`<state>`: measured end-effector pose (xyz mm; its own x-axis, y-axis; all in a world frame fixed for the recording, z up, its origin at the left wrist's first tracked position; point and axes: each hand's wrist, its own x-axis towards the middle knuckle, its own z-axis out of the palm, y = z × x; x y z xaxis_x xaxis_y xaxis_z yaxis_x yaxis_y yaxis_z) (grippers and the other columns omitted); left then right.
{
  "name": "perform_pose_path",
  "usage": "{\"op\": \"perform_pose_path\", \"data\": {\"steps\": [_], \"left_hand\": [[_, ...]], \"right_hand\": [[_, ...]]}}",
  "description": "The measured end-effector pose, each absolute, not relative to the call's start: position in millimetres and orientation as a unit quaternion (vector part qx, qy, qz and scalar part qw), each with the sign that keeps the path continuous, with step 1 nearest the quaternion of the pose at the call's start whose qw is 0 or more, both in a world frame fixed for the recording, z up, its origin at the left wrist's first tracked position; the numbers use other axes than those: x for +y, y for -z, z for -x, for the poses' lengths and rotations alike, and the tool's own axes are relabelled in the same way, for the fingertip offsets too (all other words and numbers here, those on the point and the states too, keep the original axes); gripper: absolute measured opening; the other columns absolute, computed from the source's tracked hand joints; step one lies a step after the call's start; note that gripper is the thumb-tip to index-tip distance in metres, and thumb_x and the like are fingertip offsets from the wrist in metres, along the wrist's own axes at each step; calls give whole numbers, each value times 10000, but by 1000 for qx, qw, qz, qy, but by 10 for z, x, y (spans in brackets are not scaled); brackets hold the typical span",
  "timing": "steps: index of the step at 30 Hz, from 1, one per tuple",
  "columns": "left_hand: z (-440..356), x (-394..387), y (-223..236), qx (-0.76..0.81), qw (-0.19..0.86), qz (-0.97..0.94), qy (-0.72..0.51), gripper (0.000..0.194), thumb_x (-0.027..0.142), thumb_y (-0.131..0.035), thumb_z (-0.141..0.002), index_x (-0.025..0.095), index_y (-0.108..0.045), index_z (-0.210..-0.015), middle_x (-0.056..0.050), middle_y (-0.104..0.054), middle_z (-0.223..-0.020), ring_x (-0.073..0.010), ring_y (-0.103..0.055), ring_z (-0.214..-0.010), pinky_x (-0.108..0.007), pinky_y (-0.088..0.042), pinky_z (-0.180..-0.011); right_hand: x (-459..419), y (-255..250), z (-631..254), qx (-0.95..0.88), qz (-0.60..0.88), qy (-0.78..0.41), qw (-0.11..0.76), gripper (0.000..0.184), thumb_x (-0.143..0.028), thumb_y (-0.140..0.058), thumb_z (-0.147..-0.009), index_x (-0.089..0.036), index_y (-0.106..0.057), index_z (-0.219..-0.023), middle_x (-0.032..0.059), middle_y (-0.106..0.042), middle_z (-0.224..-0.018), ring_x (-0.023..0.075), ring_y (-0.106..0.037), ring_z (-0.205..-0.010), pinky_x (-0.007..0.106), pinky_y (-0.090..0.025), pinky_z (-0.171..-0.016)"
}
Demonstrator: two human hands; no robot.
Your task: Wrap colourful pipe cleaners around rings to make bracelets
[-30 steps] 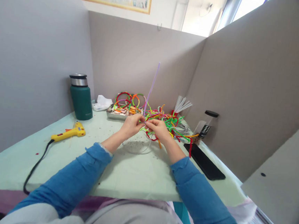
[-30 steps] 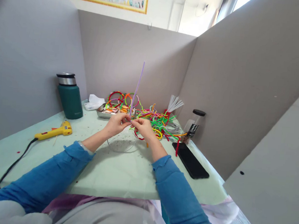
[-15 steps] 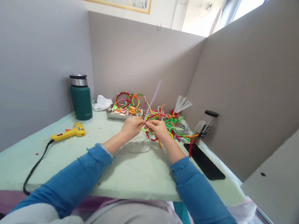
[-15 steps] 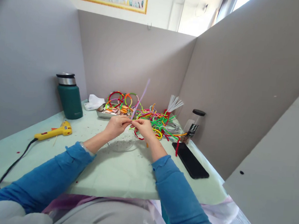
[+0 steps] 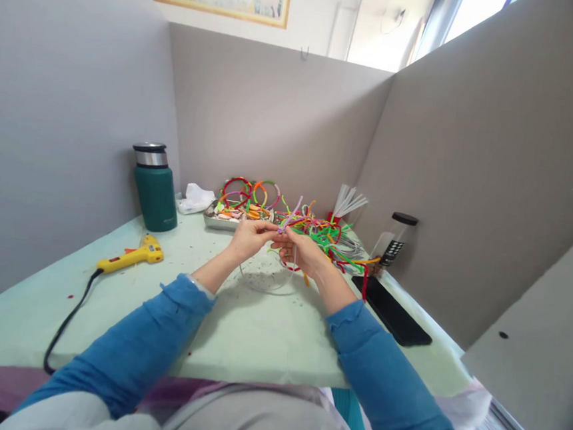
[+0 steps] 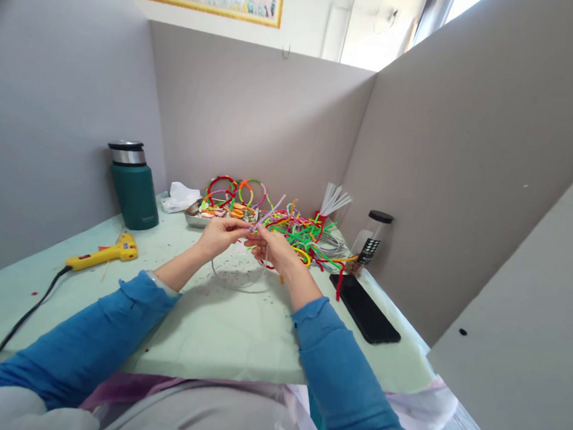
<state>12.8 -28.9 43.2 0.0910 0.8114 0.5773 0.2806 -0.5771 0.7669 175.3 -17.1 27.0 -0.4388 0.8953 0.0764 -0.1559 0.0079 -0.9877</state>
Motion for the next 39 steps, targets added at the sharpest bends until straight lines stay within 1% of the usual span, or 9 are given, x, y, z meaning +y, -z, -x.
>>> {"op": "perform_pose_path", "data": {"steps": [3,7,10,13,17,22,29,34,39], "left_hand": [[-140,-314,-448,378,297,-678,-555,226,303,-683,-624,148,-717,-785,-31,-672,-700,-114,-536,-587,-222,-403,-528],[-141,-322,-456,371,345,-648,-569,271,326,-694,-614,138,-703,-809,2,-606,-609,-66,-432,-488,-204,-342,-462],[-133,-323,-460,366,377,-638,-563,280,327,-699,-610,137,-685,-815,17,-576,-580,-49,-387,-462,-195,-307,-443],[-121,-321,-457,363,388,-645,-550,277,337,-687,-623,140,-674,-818,19,-570,-581,-44,-372,-454,-192,-289,-436],[-111,-316,-438,365,378,-661,-536,267,332,-684,-629,144,-674,-819,24,-551,-560,-51,-384,-460,-194,-297,-444],[-115,-313,-427,367,385,-655,-537,263,319,-690,-622,146,-683,-820,26,-553,-554,-51,-382,-461,-195,-294,-448],[-120,-318,-444,350,405,-641,-550,284,299,-703,-604,138,-673,-836,16,-583,-598,-41,-376,-454,-192,-282,-435],[-119,-313,-447,350,414,-626,-561,287,303,-719,-593,130,-676,-818,31,-537,-537,-35,-352,-438,-190,-265,-423],[-114,-290,-438,370,416,-613,-561,309,320,-725,-586,124,-689,-821,38,-510,-492,-37,-347,-425,-193,-271,-423]], "right_hand": [[-198,-316,-1775,-561,290,-648,425,417,-557,-473,-813,-177,-643,-844,83,-679,-865,127,-576,-631,256,-475,-571],[-186,-314,-1789,-536,259,-636,491,270,-458,-614,-740,-202,-604,-826,29,-654,-811,107,-547,-609,244,-467,-582],[-177,-291,-1771,-532,257,-611,527,292,-404,-711,-647,-187,-575,-786,5,-620,-742,82,-498,-547,220,-426,-530],[-190,-286,-1733,-557,257,-578,537,332,-426,-720,-622,-175,-570,-778,-9,-597,-710,72,-481,-531,215,-398,-514],[-210,-288,-1685,-576,271,-550,541,338,-455,-697,-629,-164,-562,-735,-15,-569,-661,67,-452,-500,219,-374,-490],[-197,-257,-1660,-611,273,-494,555,291,-409,-694,-636,-174,-550,-731,-25,-554,-620,72,-448,-483,217,-347,-470],[-192,-261,-1674,-661,286,-414,556,267,-391,-679,-655,-175,-551,-745,-22,-551,-607,79,-453,-494,215,-355,-478],[-188,-270,-1698,-680,288,-372,562,217,-356,-662,-676,-172,-569,-742,-15,-550,-613,92,-462,-509,229,-378,-499],[-157,-228,-1727,-713,299,-286,566,150,-327,-598,-738,-178,-595,-757,-18,-535,-598,102,-463,-523,233,-385,-523]]}}
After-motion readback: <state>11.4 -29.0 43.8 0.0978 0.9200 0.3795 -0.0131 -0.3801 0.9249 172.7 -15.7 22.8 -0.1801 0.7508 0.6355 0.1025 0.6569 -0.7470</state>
